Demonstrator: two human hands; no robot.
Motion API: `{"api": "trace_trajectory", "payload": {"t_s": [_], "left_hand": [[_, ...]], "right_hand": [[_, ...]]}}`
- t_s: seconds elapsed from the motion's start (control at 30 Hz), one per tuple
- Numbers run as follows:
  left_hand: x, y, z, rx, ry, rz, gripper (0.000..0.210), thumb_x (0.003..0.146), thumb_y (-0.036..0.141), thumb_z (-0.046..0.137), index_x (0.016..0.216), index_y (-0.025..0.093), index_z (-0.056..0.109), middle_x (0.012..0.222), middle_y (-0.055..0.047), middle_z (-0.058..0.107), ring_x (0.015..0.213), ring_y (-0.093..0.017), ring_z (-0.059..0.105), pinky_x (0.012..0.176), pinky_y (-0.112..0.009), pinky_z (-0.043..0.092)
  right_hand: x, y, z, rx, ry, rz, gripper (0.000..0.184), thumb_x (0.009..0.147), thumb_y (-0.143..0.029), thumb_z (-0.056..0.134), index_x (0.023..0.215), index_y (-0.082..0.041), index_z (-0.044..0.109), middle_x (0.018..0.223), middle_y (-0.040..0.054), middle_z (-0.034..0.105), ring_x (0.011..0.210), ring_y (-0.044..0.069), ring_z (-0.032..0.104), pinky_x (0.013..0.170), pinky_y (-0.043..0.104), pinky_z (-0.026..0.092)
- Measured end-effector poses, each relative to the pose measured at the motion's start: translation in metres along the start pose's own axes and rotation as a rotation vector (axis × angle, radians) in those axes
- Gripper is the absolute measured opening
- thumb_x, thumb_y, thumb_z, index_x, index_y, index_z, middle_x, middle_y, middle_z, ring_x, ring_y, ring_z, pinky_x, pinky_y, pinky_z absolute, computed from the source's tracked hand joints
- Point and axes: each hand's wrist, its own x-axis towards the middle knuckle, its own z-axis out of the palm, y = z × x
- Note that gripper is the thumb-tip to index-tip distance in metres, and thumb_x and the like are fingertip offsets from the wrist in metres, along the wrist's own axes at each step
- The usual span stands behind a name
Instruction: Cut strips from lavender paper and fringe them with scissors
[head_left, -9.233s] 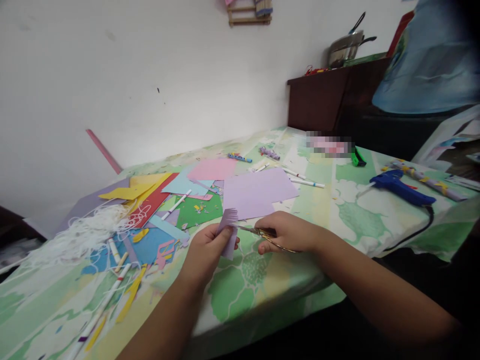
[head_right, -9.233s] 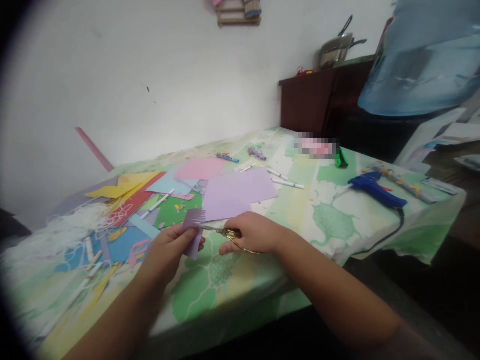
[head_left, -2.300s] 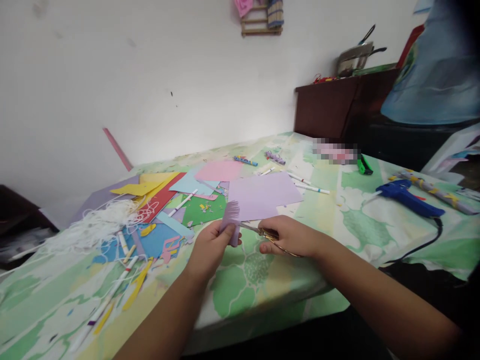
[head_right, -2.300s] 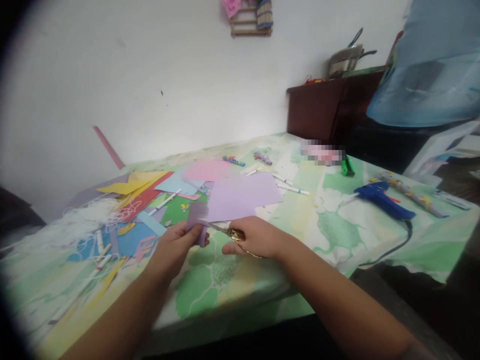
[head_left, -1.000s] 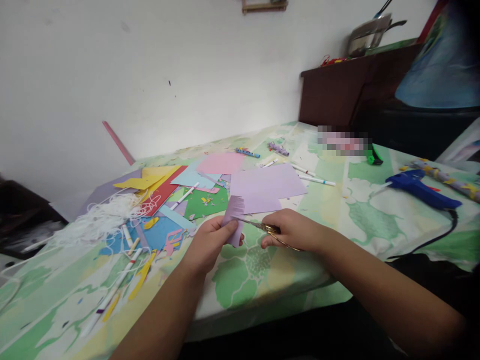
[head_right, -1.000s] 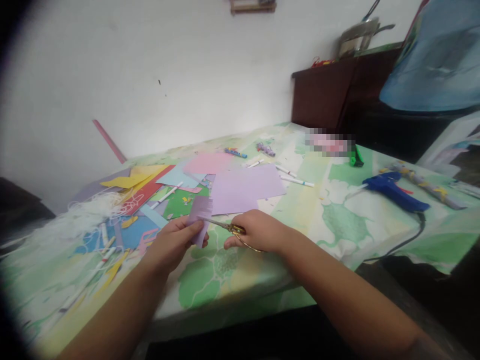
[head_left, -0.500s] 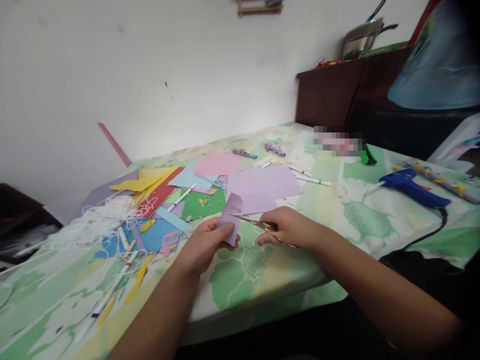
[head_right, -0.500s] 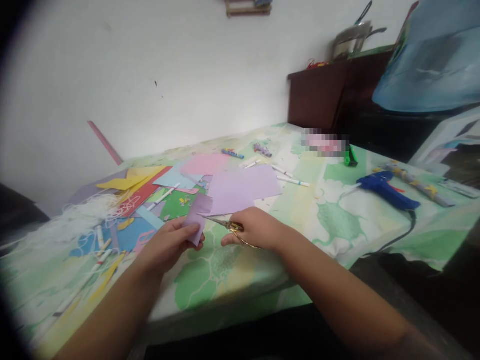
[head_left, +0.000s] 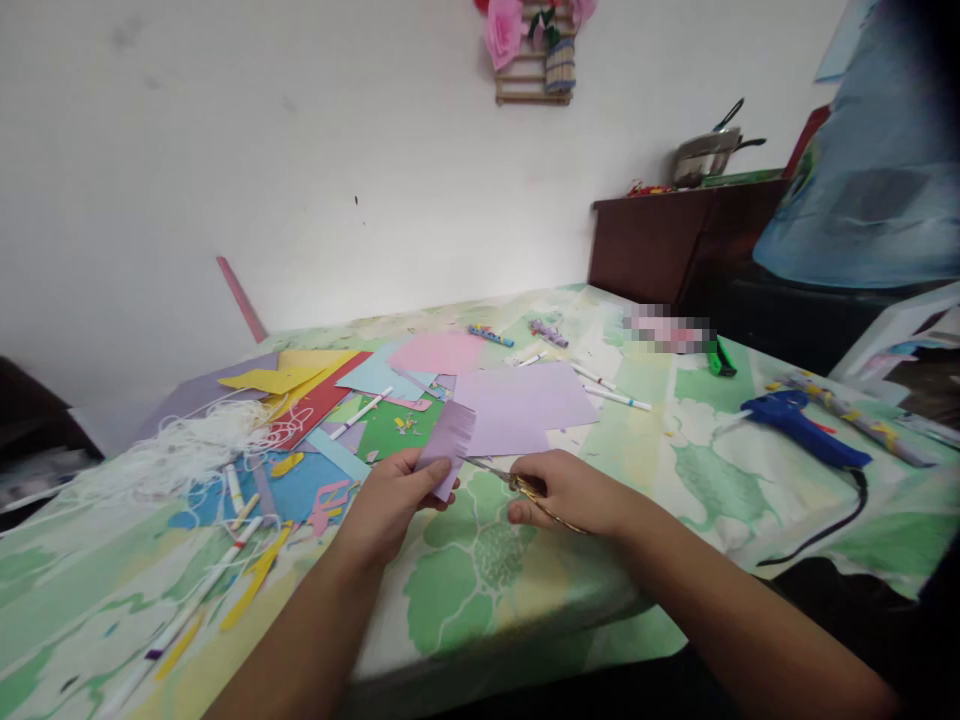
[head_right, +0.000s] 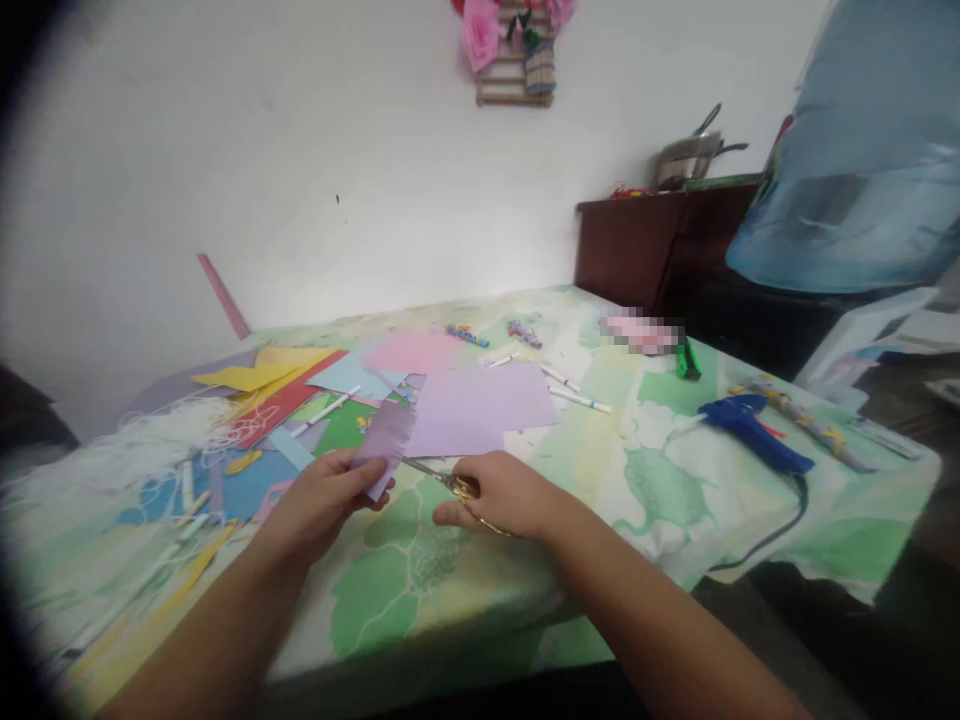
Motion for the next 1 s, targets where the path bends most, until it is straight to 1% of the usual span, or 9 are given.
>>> {"api": "trace_trajectory", "payload": {"t_s": [0.1,0.3,0.47,0.67,0.83,1.0], "left_hand": [[0.0,0.001,0.003,0.046,0.012,0.011,0.017,0.064,0.029,0.056,0.056,0.014,0.054,0.046,0.003,0.051,0.043,-0.008,0.044,0.044,-0.021,0.033],[-0.004,0.003,0.005,0.107,-0.028,0.058,0.021,0.066,0.028,0.053,0.05,0.015,0.055,0.045,0.003,0.051,0.044,-0.007,0.042,0.046,-0.02,0.031],[-0.005,0.002,0.007,0.09,0.001,0.059,0.02,0.067,0.027,0.053,0.05,0.015,0.054,0.045,0.003,0.051,0.044,-0.007,0.042,0.046,-0.02,0.031],[-0.006,0.004,0.009,0.097,0.032,0.068,0.02,0.067,0.026,0.053,0.05,0.015,0.053,0.044,0.003,0.051,0.043,-0.007,0.041,0.046,-0.019,0.031],[-0.006,0.004,0.009,0.123,0.044,0.092,0.02,0.067,0.026,0.052,0.05,0.015,0.053,0.045,0.003,0.051,0.045,-0.008,0.043,0.048,-0.019,0.032],[-0.006,0.002,0.009,0.098,0.063,0.096,0.017,0.066,0.026,0.054,0.053,0.015,0.053,0.045,0.004,0.05,0.044,-0.007,0.042,0.046,-0.019,0.031]], "right_hand": [[0.001,-0.001,0.002,0.003,0.001,-0.005,0.034,0.066,-0.05,0.047,0.064,-0.016,0.044,0.056,-0.0043,0.037,0.052,0.007,0.031,0.046,0.019,0.024],[0.001,-0.002,0.006,-0.026,0.025,-0.034,0.036,0.065,-0.052,0.046,0.062,-0.017,0.042,0.057,-0.0042,0.037,0.052,0.007,0.03,0.046,0.019,0.023],[0.003,-0.005,0.01,-0.058,0.061,-0.032,0.036,0.066,-0.053,0.046,0.066,-0.017,0.043,0.059,-0.0033,0.041,0.054,0.008,0.035,0.047,0.019,0.025],[0.004,-0.005,0.011,-0.091,0.054,-0.034,0.036,0.066,-0.053,0.045,0.068,-0.017,0.045,0.061,-0.002,0.045,0.055,0.009,0.038,0.049,0.02,0.026],[0.004,-0.006,0.009,-0.099,0.064,-0.05,0.036,0.067,-0.053,0.045,0.069,-0.017,0.045,0.062,-0.0022,0.045,0.055,0.008,0.037,0.047,0.019,0.025],[0.002,-0.007,0.008,-0.099,0.068,-0.04,0.038,0.065,-0.055,0.045,0.066,-0.017,0.044,0.059,-0.0027,0.043,0.053,0.008,0.035,0.047,0.02,0.023]]}}
